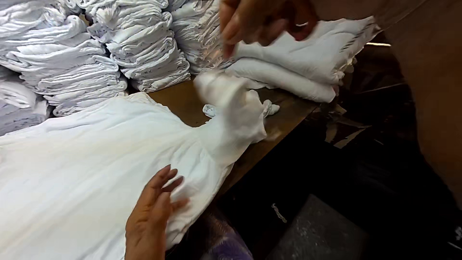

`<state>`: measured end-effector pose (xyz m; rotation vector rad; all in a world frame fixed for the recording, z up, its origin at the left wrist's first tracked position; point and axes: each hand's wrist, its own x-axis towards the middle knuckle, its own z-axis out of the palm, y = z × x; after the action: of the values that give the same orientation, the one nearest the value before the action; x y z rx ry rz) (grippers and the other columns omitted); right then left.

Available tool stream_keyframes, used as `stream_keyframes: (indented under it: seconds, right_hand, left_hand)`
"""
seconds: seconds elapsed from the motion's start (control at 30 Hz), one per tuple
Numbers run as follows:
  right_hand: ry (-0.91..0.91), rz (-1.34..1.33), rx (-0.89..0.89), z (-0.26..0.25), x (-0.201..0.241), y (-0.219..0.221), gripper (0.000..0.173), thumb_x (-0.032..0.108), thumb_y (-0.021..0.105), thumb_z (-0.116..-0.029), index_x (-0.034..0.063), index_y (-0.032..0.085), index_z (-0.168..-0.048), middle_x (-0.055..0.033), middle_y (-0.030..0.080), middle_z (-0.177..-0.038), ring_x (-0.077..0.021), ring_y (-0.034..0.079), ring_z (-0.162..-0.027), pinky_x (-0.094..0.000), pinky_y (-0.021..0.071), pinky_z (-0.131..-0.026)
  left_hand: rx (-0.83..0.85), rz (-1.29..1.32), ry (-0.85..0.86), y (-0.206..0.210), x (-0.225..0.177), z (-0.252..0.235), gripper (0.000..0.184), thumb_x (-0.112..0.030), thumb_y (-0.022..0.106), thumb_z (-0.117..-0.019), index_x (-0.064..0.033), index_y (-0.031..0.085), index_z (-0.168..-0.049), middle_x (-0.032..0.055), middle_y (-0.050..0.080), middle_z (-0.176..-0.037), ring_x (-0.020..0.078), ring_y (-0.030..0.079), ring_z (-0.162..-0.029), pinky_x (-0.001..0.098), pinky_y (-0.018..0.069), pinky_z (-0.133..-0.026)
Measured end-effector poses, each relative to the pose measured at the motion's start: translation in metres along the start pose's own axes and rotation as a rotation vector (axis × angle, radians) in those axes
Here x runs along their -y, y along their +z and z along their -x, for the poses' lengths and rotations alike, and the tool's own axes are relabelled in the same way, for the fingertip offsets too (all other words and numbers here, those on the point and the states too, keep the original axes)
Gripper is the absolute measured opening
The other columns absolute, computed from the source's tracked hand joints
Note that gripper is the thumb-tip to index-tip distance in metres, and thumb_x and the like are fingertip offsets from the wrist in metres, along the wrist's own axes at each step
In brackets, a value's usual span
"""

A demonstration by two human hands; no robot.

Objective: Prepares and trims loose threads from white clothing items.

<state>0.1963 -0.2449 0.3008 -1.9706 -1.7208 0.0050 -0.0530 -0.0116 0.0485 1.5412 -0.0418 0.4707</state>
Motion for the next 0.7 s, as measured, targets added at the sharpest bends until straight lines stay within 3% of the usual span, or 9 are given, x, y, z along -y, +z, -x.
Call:
stream_keyframes:
  seconds: [0.07,0.13,0.2,0.23,0.27,0.33,0.47,0.6,0.7]
  right_hand:
    - [0.06,-0.063,-0.041,-0.017,0.046,0.033,0.02,0.01,0.057,-0.1001,0.0066,0.074,-0.11,0.0027,0.07,-0.087,0.0024,0.058,-0.065,-0.0107,0.0463,-0.054]
    - [0.208,-0.137,-0.095,-0.022,0.082,0.069,0.016,0.01,0.057,-0.1002,0.0069,0.073,-0.101,-0.0003,0.071,-0.083,-0.003,0.061,-0.06,-0.0151,0.0502,-0.051]
    - [0.28,-0.025,-0.07,-0.019,0.102,0.1,0.019,0.021,0.053,-0.1063,0.0131,0.07,-0.102,0.0032,0.073,-0.087,-0.0033,0.065,-0.065,-0.0181,0.0515,-0.051]
    - [0.262,0.054,-0.026,-0.015,0.104,0.116,0.019,0.023,0.049,-0.1083,0.0149,0.066,-0.108,0.0044,0.07,-0.09,-0.0031,0.066,-0.07,-0.0204,0.056,-0.056]
    - [0.252,0.119,-0.008,-0.009,0.102,0.133,0.023,0.026,0.046,-0.1094,0.0151,0.065,-0.115,0.0041,0.068,-0.09,-0.0041,0.065,-0.071,-0.0237,0.0568,-0.06]
    - [0.269,0.166,-0.076,0.008,0.093,0.175,0.029,0.031,0.047,-0.1092,0.0163,0.068,-0.122,0.0055,0.061,-0.074,-0.0044,0.056,-0.057,-0.0256,0.0489,-0.05]
    - [0.386,-0.214,-0.362,0.028,0.097,0.254,0.011,0.022,0.067,-0.0983,0.0138,0.067,-0.091,0.0057,0.054,-0.062,-0.0044,0.045,-0.047,-0.0193,0.037,-0.04]
    - [0.484,-0.565,-0.473,0.022,0.109,0.309,0.017,0.021,0.079,-0.0888,0.0117,0.066,-0.092,0.0031,0.058,-0.063,-0.0055,0.049,-0.046,-0.0185,0.0404,-0.039]
    - [0.567,-0.545,-0.486,0.02,0.109,0.327,0.023,0.024,0.082,-0.084,0.0135,0.065,-0.096,0.0041,0.055,-0.065,-0.0046,0.045,-0.046,-0.0181,0.0391,-0.039]
  left_hand:
    - [-0.039,0.392,-0.221,-0.009,-0.018,0.022,0.078,-0.071,0.044,-0.0966,-0.0147,0.045,-0.151,0.018,0.063,-0.135,0.0422,0.065,-0.119,0.0617,0.0591,-0.085]
    - [-0.138,0.438,-0.322,-0.02,-0.022,0.041,0.08,-0.071,0.039,-0.0987,-0.0108,0.042,-0.151,0.0219,0.065,-0.128,0.0432,0.069,-0.11,0.0631,0.0603,-0.082]
    - [-0.224,0.356,-0.346,-0.031,-0.018,0.054,0.064,-0.053,0.031,-0.1079,-0.0067,0.037,-0.152,0.0232,0.067,-0.124,0.0405,0.072,-0.104,0.06,0.0622,-0.079]
    - [-0.257,0.334,-0.338,-0.035,-0.016,0.058,0.055,-0.041,0.031,-0.1097,-0.0048,0.04,-0.15,0.024,0.068,-0.121,0.0395,0.073,-0.101,0.0584,0.063,-0.079]
    - [-0.283,0.329,-0.322,-0.038,-0.014,0.061,0.047,-0.031,0.034,-0.11,-0.0024,0.047,-0.144,0.0241,0.069,-0.117,0.0372,0.074,-0.097,0.0559,0.0637,-0.078]
    - [-0.329,0.324,-0.324,-0.041,-0.012,0.062,0.036,-0.015,0.038,-0.1098,0.0016,0.061,-0.131,0.0223,0.071,-0.109,0.0316,0.075,-0.089,0.0508,0.0648,-0.077]
    - [-0.401,0.268,-0.317,-0.035,-0.008,0.053,0.021,-0.004,0.053,-0.1039,0.0011,0.067,-0.12,0.0198,0.072,-0.098,0.0277,0.075,-0.079,0.0436,0.0658,-0.07]
    - [-0.428,0.116,-0.227,-0.024,-0.003,0.047,0.017,-0.002,0.069,-0.094,-0.0023,0.07,-0.111,0.0151,0.073,-0.089,0.0231,0.073,-0.069,0.0372,0.0645,-0.058]
    - [-0.417,0.053,-0.153,-0.019,0.001,0.047,0.027,0.001,0.072,-0.0896,-0.0061,0.07,-0.116,0.0125,0.074,-0.093,0.0188,0.072,-0.074,0.0301,0.0622,-0.06]
